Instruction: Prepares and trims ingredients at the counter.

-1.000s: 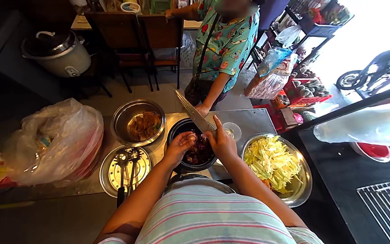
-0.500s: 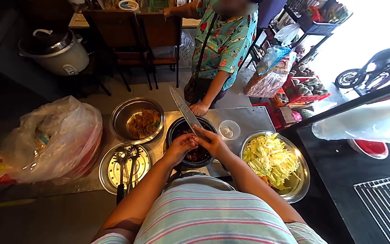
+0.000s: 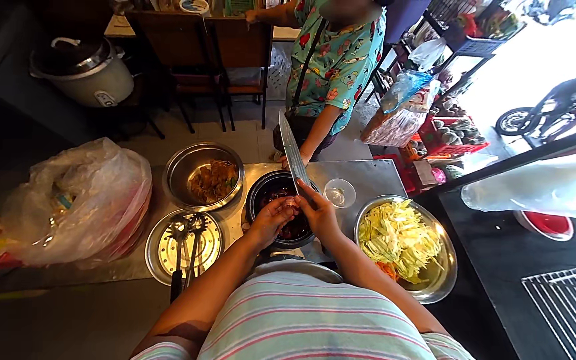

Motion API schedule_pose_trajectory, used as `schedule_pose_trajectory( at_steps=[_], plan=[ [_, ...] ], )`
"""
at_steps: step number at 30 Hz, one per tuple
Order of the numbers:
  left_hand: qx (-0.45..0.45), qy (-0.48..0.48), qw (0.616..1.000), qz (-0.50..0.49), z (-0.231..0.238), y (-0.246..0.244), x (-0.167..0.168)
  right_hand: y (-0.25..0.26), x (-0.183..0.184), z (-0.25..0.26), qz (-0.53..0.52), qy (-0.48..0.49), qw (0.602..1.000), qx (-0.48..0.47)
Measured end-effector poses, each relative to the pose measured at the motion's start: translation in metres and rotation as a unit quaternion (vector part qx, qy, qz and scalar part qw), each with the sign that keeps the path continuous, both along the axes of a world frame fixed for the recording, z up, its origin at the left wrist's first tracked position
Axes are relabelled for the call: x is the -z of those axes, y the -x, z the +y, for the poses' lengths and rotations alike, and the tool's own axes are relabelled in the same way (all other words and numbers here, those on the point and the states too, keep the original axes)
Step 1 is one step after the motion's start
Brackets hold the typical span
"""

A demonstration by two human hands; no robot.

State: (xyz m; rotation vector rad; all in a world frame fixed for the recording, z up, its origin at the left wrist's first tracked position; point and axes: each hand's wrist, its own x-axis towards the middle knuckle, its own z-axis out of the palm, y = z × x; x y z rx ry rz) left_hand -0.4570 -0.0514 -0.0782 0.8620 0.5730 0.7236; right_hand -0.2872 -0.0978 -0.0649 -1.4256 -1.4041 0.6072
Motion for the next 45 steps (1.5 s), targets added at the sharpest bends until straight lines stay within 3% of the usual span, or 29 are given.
schedule_pose_trajectory(
  at_steps=[2, 7, 13, 18, 26, 28, 33, 36, 39, 42, 45],
  plan=[
    [-0.026, -0.008, 0.999, 0.046, 0.0, -0.004, -0.002, -0.002, -0.007, -0.001, -0.009, 0.003, 1.0, -0.007],
    [-0.005, -0.047, 0.997, 0.068, 0.006, 0.003, 0.007, -0.007, -0.039, -0.003, 0.155, 0.119, 0.98, -0.046],
    [0.064, -0.071, 0.995, 0.013, 0.008, 0.009, 0.004, -0.02, -0.036, 0.001, 0.034, 0.211, 0.972, -0.097],
    [0.073, -0.083, 0.994, 0.003, 0.012, 0.012, 0.003, -0.019, -0.035, 0.001, 0.009, 0.241, 0.963, -0.12],
    [0.069, -0.041, 0.996, -0.024, 0.013, 0.009, 0.003, -0.007, -0.025, -0.004, 0.104, 0.184, 0.972, -0.105],
    [0.068, -0.043, 0.997, -0.015, 0.013, 0.009, 0.003, -0.008, -0.022, -0.004, 0.076, 0.149, 0.981, -0.1],
    [0.045, -0.112, 0.989, 0.088, 0.013, 0.009, 0.0, -0.014, -0.012, -0.002, -0.131, 0.051, 0.988, -0.057],
    [0.035, -0.132, 0.984, 0.117, 0.017, 0.01, 0.002, -0.013, -0.018, -0.001, -0.077, 0.026, 0.995, -0.065],
    [0.013, -0.113, 0.985, 0.129, 0.017, 0.014, 0.007, -0.019, -0.027, 0.001, -0.008, 0.038, 0.998, -0.055],
    [-0.017, -0.098, 0.985, 0.141, 0.017, 0.02, 0.008, -0.03, -0.029, 0.003, -0.133, 0.115, 0.984, -0.004],
    [-0.043, -0.1, 0.98, 0.169, 0.021, 0.028, 0.004, -0.028, -0.035, 0.002, -0.269, 0.217, 0.938, 0.016]
  ],
)
